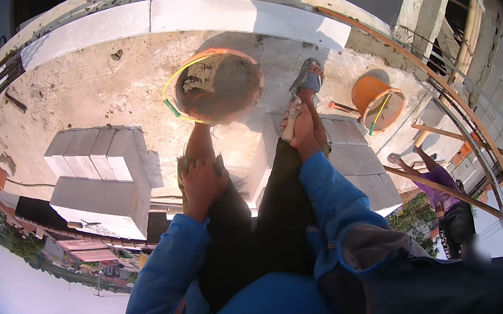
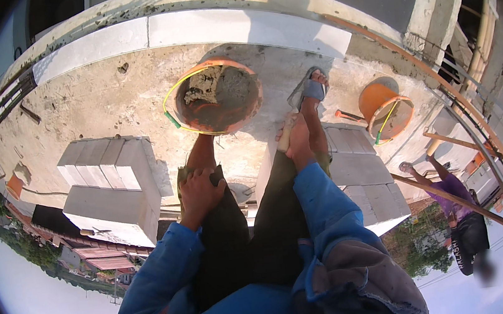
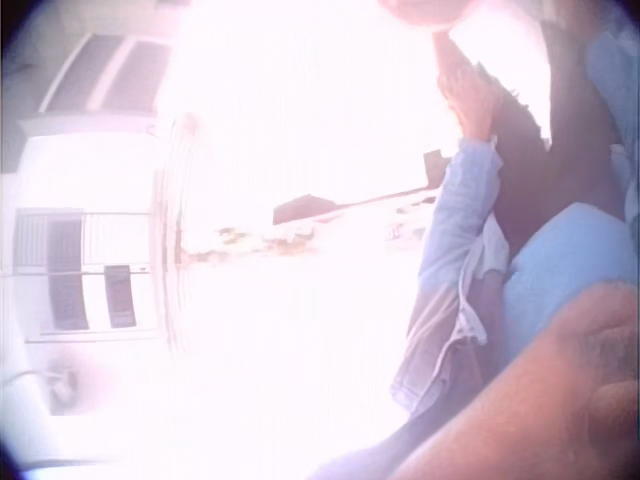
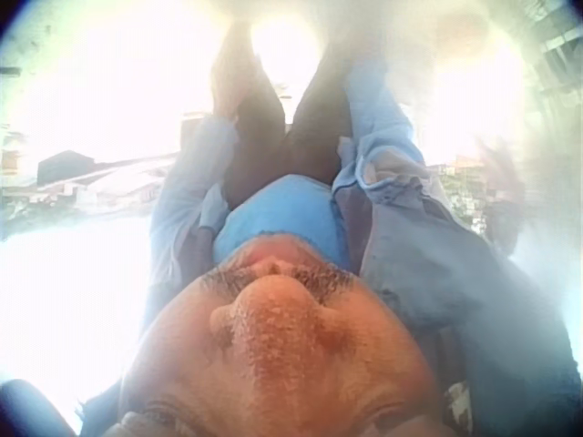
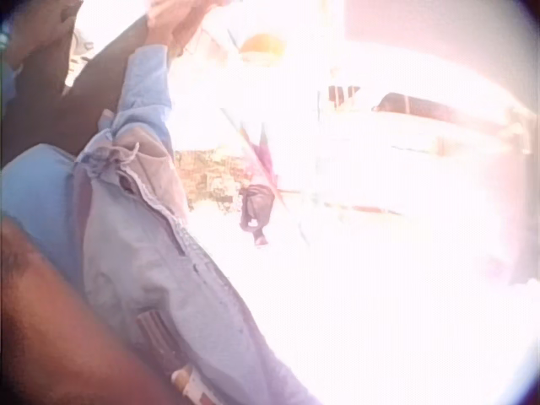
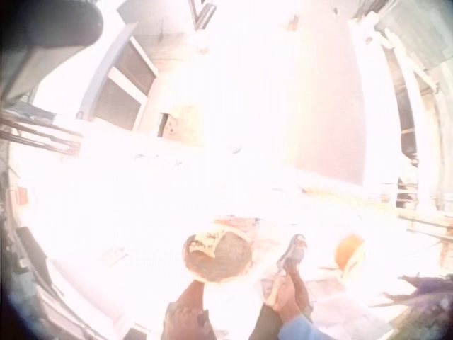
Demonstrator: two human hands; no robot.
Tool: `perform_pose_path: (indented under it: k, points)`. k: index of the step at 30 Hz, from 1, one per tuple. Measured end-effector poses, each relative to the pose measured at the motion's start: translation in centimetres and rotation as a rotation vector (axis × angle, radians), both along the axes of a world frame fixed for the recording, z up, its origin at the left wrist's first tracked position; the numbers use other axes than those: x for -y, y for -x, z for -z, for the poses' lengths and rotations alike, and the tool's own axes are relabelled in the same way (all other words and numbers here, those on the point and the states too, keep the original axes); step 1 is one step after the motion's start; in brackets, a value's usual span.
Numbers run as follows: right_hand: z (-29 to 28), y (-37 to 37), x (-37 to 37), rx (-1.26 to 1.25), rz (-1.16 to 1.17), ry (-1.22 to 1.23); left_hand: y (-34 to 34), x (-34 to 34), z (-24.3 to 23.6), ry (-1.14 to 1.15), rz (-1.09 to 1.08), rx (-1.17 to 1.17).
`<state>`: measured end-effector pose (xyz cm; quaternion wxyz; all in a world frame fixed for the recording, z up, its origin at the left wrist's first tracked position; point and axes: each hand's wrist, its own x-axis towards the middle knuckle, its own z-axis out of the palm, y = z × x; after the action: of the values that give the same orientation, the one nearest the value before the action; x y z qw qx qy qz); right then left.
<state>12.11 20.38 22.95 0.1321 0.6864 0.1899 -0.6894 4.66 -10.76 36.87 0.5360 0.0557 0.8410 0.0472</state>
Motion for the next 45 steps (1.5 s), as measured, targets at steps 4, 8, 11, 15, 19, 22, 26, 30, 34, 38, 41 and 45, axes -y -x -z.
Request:
perform_pose_path:
  k: [4,8,11,15,19,22,26,30,34,38,41,45]
  points:
    - [-5.0,2.2,13.4,-0.122,-0.415,-0.471,0.4,4.8,-0.6,-0.048,-0.035,-0.043]
    - [-0.9,-2.2,20.7,-0.171,-0.902,-1.066,0.8,8.0,-0.2,-0.133,-0.109,-0.008]
    - [0.0,-3.3,22.6,0.201,-0.818,-0.265,-0.5,10.8,0.9,-0.178,-0.112,-0.037]
    - [0.6,-6.6,24.4,0.029,-0.925,-0.419,-1.0,11.8,0.1,-0.188,-0.042,0.015]
    - [1.0,-8.6,22.4,-0.033,-0.684,-0.318,-0.8,11.3,-0.3,-0.179,0.053,0.037]
    - [-2.3,-4.5,20.6,0.141,-0.302,0.205,-0.3,12.5,0.2,-0.162,0.046,0.023]
    - [-8.8,-3.9,17.8,-0.124,0.047,0.227,1.6,12.4,0.5,-0.163,0.050,0.003]
    - [-14.6,-3.6,12.5,-0.099,-0.152,-0.369,3.3,10.0,0.3,-0.193,0.122,-0.025]
    - [-16.7,-4.5,3.4,-0.008,-0.018,-0.560,4.0,8.6,0.5,-0.307,0.427,-0.281]
    - [-15.9,-11.2,-8.1,0.204,0.004,-0.679,2.2,-1.2,-0.4,-0.548,0.497,-0.185]
    - [-13.0,-15.8,-16.0,0.451,-0.090,-0.761,-0.9,-13.6,-4.6,-0.768,0.409,-0.096]
    - [-5.6,-23.8,-29.1,0.690,-0.685,-0.834,-8.5,-26.2,-4.9,-0.670,0.416,0.188]
